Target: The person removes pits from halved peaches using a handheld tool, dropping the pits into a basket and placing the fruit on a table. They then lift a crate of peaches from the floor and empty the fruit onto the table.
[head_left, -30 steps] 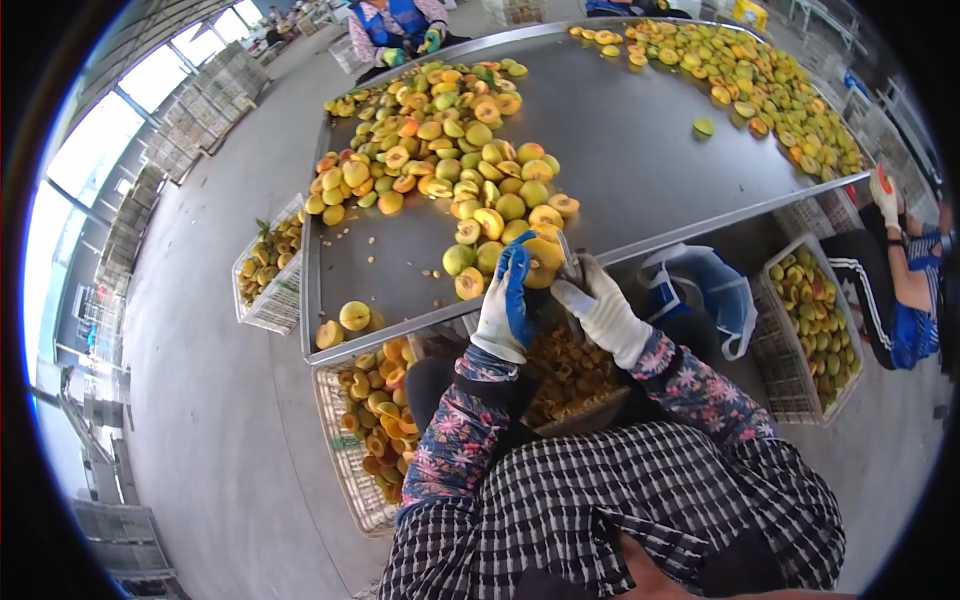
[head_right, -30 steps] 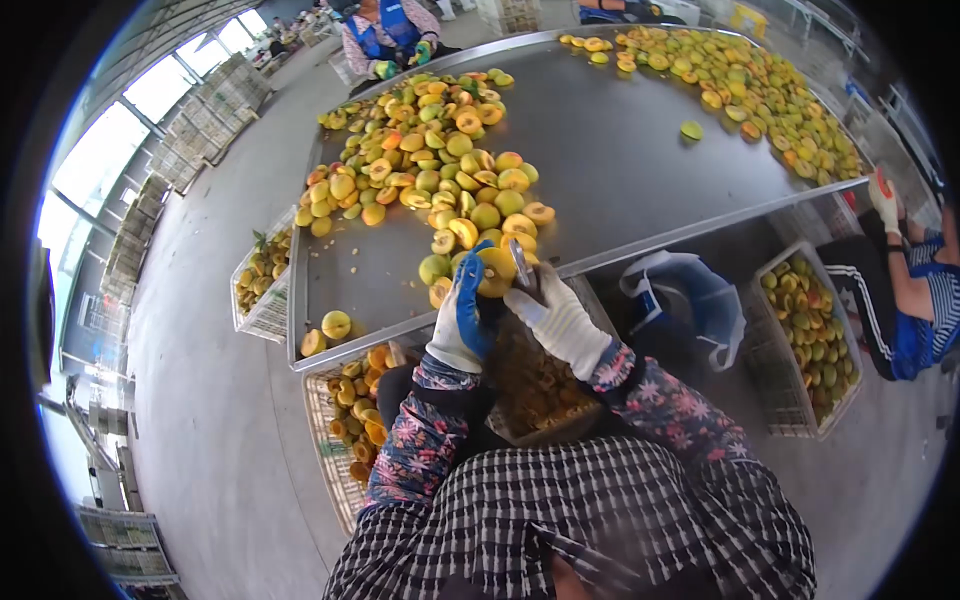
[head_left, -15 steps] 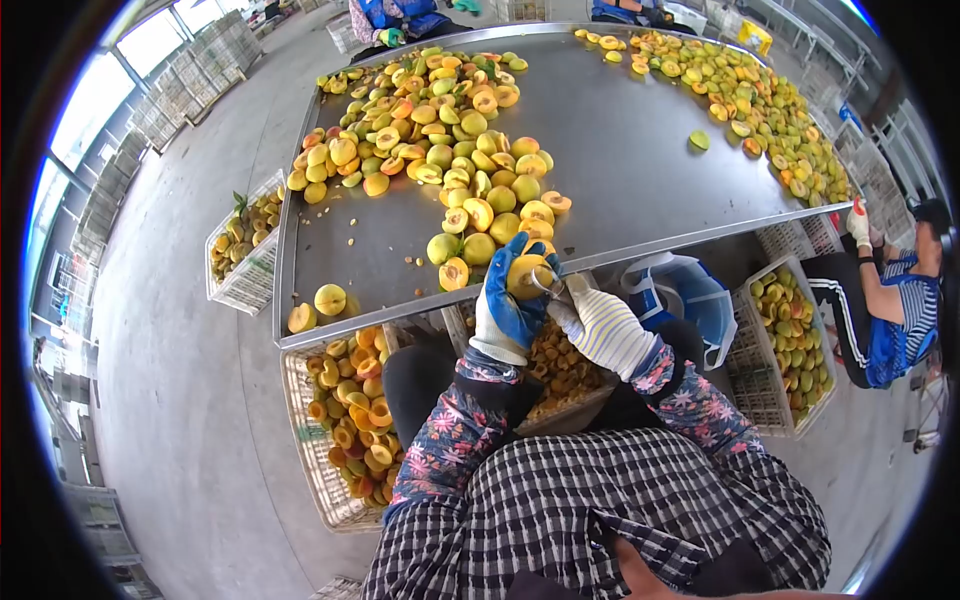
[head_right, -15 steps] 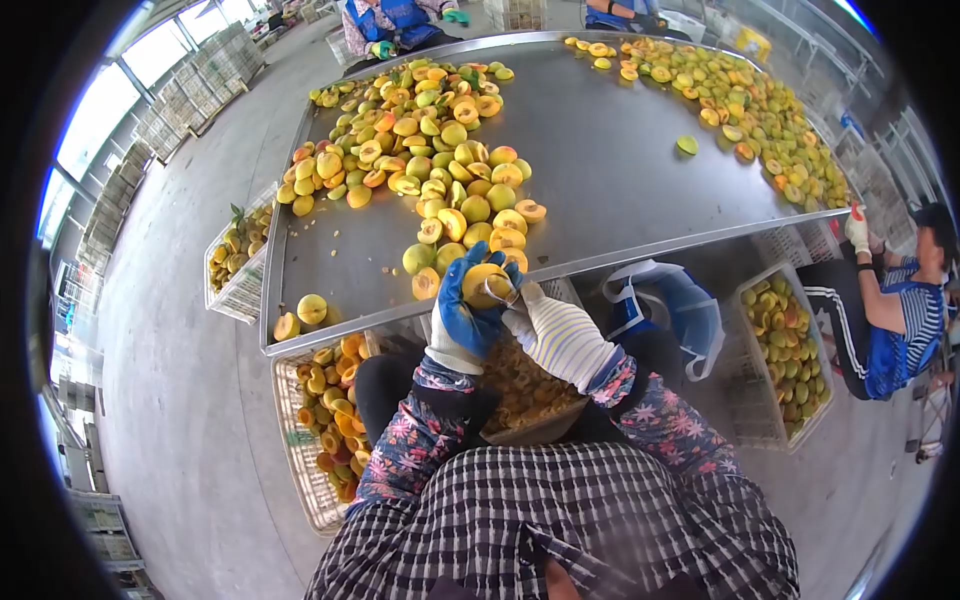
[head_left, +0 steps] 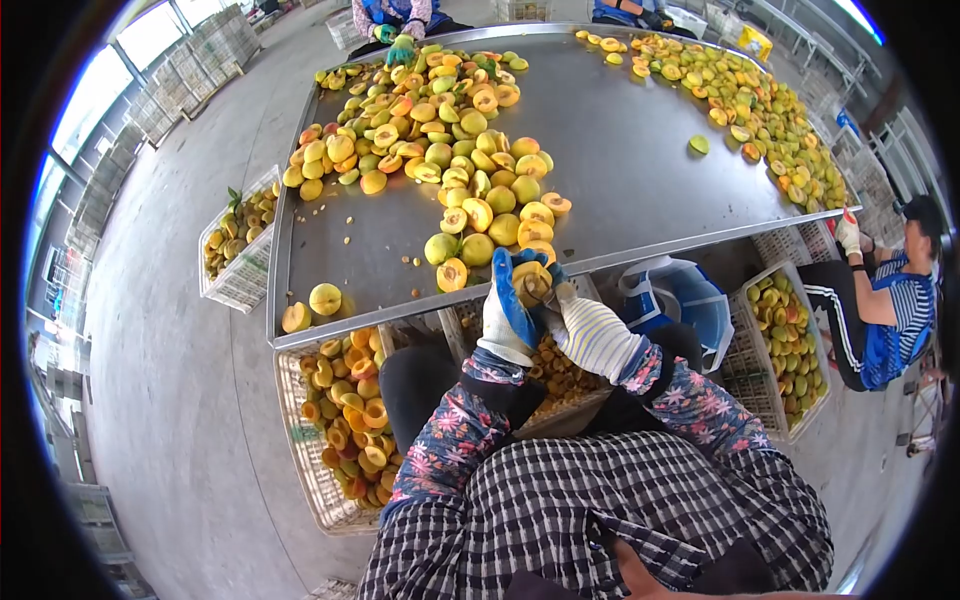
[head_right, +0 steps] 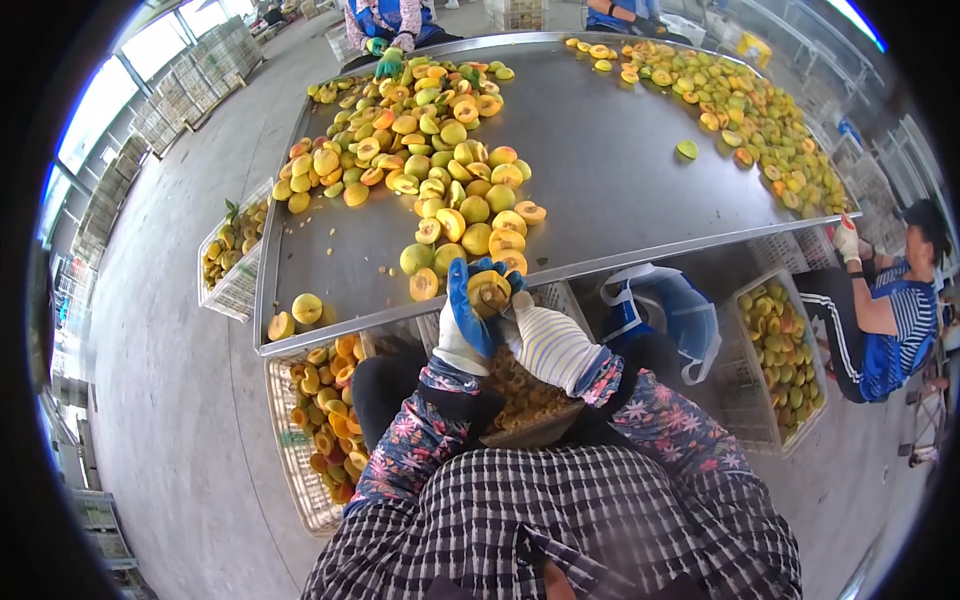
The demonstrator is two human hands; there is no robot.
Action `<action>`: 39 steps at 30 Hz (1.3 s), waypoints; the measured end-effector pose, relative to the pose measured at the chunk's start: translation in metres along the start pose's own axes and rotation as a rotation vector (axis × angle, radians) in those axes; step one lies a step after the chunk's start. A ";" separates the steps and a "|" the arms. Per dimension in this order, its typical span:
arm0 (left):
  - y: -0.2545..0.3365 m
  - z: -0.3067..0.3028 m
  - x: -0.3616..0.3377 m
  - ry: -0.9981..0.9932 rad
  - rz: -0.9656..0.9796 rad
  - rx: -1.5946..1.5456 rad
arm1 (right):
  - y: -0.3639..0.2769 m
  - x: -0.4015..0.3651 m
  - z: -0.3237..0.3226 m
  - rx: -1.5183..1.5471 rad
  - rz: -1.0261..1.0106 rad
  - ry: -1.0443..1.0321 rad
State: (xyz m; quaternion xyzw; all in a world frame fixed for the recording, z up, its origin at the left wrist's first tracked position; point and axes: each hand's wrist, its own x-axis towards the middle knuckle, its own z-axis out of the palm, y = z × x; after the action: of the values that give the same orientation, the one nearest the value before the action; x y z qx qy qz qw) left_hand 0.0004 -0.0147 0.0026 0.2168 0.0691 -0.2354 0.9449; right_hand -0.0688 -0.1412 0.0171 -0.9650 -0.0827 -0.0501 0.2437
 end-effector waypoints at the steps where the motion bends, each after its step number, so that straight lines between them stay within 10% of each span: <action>1: -0.002 -0.001 0.002 0.001 -0.006 -0.025 | -0.001 0.002 -0.001 0.032 0.004 -0.015; 6: 0.003 -0.008 0.003 -0.062 -0.062 0.002 | 0.007 0.008 -0.006 0.023 0.000 -0.163; 10: 0.011 -0.056 0.027 -0.312 0.110 0.690 | 0.022 0.010 -0.002 0.398 -0.066 -0.223; 12: 0.013 -0.058 0.030 -0.221 -0.219 0.141 | 0.022 0.012 0.000 0.347 -0.085 -0.233; 22: -0.011 -0.073 0.043 -0.098 0.241 0.725 | 0.040 0.012 0.048 0.510 0.085 -0.369; 25: 0.011 -0.044 0.022 -0.139 0.204 0.846 | 0.022 0.014 0.033 0.170 -0.158 -0.167; 29: 0.010 -0.030 0.015 -0.001 0.125 0.474 | -0.022 0.012 -0.006 1.103 0.621 -0.497; 32: 0.010 -0.033 0.018 -0.055 0.106 0.422 | -0.008 0.012 0.004 1.177 0.554 -0.512; 34: 0.021 -0.036 0.016 -0.267 0.491 1.116 | 0.005 0.013 0.017 0.883 0.236 -0.302; 37: 0.023 -0.039 0.023 -0.205 0.148 0.899 | 0.015 0.016 0.037 0.614 -0.080 -0.060; 39: 0.022 -0.039 0.023 -0.116 -0.116 0.563 | -0.011 0.009 -0.003 0.886 0.477 -0.487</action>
State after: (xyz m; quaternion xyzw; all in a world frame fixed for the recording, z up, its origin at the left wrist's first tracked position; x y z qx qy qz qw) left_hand 0.0302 0.0103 -0.0301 0.4523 -0.0408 -0.3108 0.8350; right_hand -0.0622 -0.1319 0.0259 -0.7461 0.0711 0.2703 0.6044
